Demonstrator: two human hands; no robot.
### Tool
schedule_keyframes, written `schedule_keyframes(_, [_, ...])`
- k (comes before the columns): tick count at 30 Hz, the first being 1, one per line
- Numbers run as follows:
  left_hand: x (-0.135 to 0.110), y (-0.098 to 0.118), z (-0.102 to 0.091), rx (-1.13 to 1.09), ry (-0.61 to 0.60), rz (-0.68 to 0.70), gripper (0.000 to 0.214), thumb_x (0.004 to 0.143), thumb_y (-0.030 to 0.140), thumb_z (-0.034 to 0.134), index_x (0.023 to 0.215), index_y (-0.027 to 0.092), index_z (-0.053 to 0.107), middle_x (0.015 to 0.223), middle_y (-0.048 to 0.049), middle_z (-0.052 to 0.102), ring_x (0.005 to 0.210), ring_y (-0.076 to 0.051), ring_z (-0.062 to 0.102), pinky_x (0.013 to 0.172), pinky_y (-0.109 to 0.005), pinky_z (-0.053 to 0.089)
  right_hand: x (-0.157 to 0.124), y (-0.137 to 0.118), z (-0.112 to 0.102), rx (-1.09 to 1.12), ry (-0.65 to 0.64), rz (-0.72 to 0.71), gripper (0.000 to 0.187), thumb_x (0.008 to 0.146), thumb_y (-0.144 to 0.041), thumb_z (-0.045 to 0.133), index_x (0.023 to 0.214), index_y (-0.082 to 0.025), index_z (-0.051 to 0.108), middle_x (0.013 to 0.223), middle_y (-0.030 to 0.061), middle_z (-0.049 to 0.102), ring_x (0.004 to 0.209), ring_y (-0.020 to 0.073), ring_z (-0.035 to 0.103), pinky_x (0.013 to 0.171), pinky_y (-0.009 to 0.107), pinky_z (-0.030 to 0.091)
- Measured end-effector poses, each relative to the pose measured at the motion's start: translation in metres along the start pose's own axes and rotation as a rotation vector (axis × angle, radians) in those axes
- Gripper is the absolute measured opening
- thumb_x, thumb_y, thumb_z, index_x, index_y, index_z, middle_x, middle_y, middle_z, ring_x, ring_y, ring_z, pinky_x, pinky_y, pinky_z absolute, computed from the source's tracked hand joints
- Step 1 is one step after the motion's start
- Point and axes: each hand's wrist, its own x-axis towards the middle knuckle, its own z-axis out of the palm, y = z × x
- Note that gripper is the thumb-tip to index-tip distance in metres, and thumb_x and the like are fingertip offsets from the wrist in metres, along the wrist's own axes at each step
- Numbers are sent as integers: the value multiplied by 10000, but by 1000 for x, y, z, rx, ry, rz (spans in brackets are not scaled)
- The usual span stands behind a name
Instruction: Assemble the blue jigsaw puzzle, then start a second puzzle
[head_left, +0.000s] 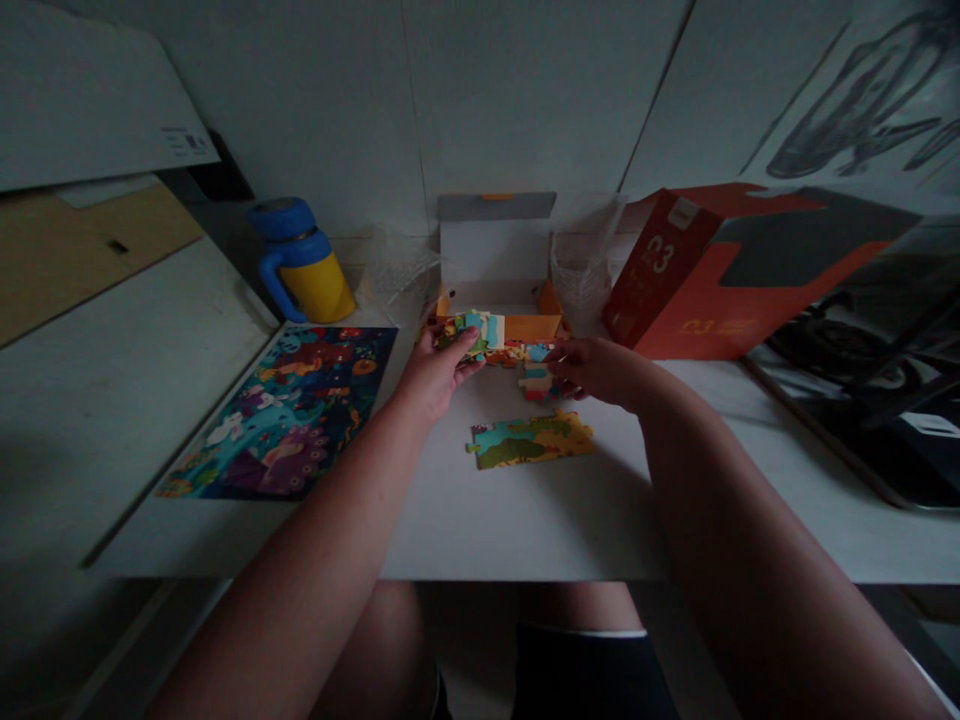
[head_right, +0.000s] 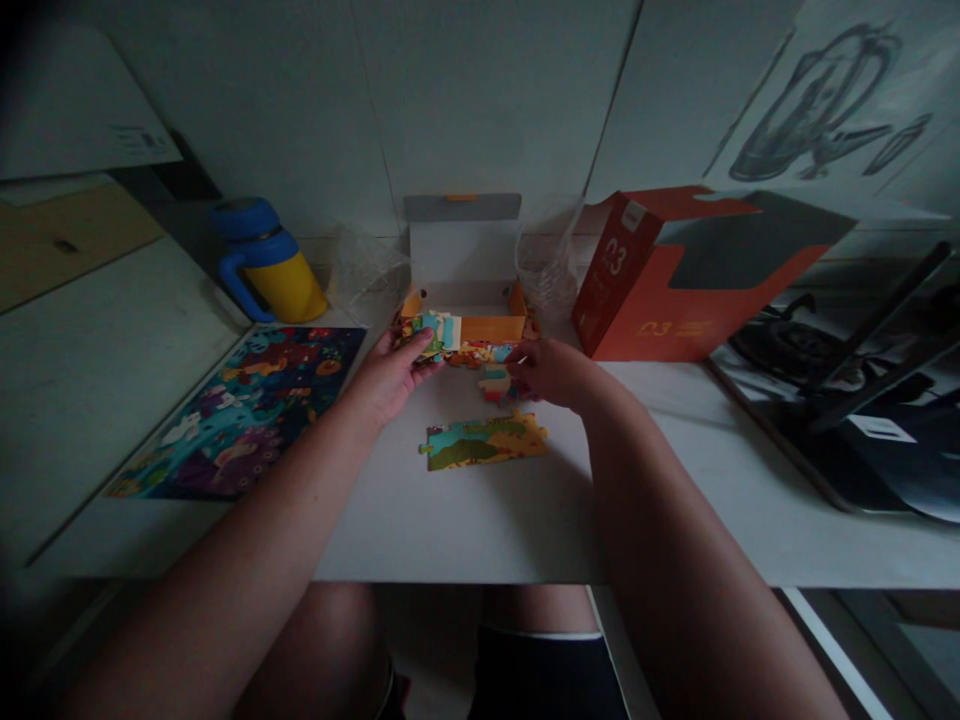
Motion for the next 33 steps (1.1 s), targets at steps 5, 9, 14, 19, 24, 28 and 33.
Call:
schedule_keyframes(5, [1,-1,0,12,-15,2,539,745,241,981,1149,234,623,1187,-56,757,976,-194,755,779,-311,625,-6,1,5,6,-131,105,253,746,-325,948,786,-225,719,682,70,778,557,221,725,497,309,593])
schedule_keyframes(9, [0,-1,-1,19,-5,-4,518,755,249,976,1153,230,644,1179,-75,759,957,-196,752,768,-318,622,-10,3,7,-30,-299,102,247,776,-392,927,859,-240,750,728,66,796,585,216,737,496,297,590])
schedule_keyframes(14, [0,-2,0,11,-3,-5,527,736,250,991,1135,232,647,1191,-71,753,993,-205,748,796,-334,632,-4,1,14,-113,-186,-78,145,866,-343,822,827,-250,718,662,18,757,560,171,676,489,251,517])
schedule_keyframes(19, [-1,-1,2,12,1,-4,473,770,223,966,1120,225,648,1180,-70,755,997,-212,746,801,-340,636,-2,-5,24,-338,-10,-157,73,971,-239,673,974,-239,746,605,-10,705,506,151,588,499,262,405])
schedule_keyframes(24, [-3,0,3,19,-7,-7,458,768,201,961,1095,227,642,1185,-60,751,1012,-211,746,818,-351,641,-8,-14,30,-544,227,-257,128,988,-321,693,994,-225,778,849,63,798,684,181,671,628,287,429])
schedule_keyframes(28, [-5,-3,6,56,10,-3,517,744,217,988,1117,226,630,1206,-77,749,1038,-236,750,844,-378,652,-9,-18,42,-157,226,-260,375,1000,-589,678,1017,-220,740,917,87,796,677,184,687,572,287,459])
schedule_keyframes(33, [-6,-9,8,95,-3,16,566,741,232,1001,1155,224,615,1241,-93,743,1059,-248,750,861,-393,662,-6,-19,53,287,148,-192,416,819,-564,888,863,-210,673,818,49,756,628,139,638,531,253,485])
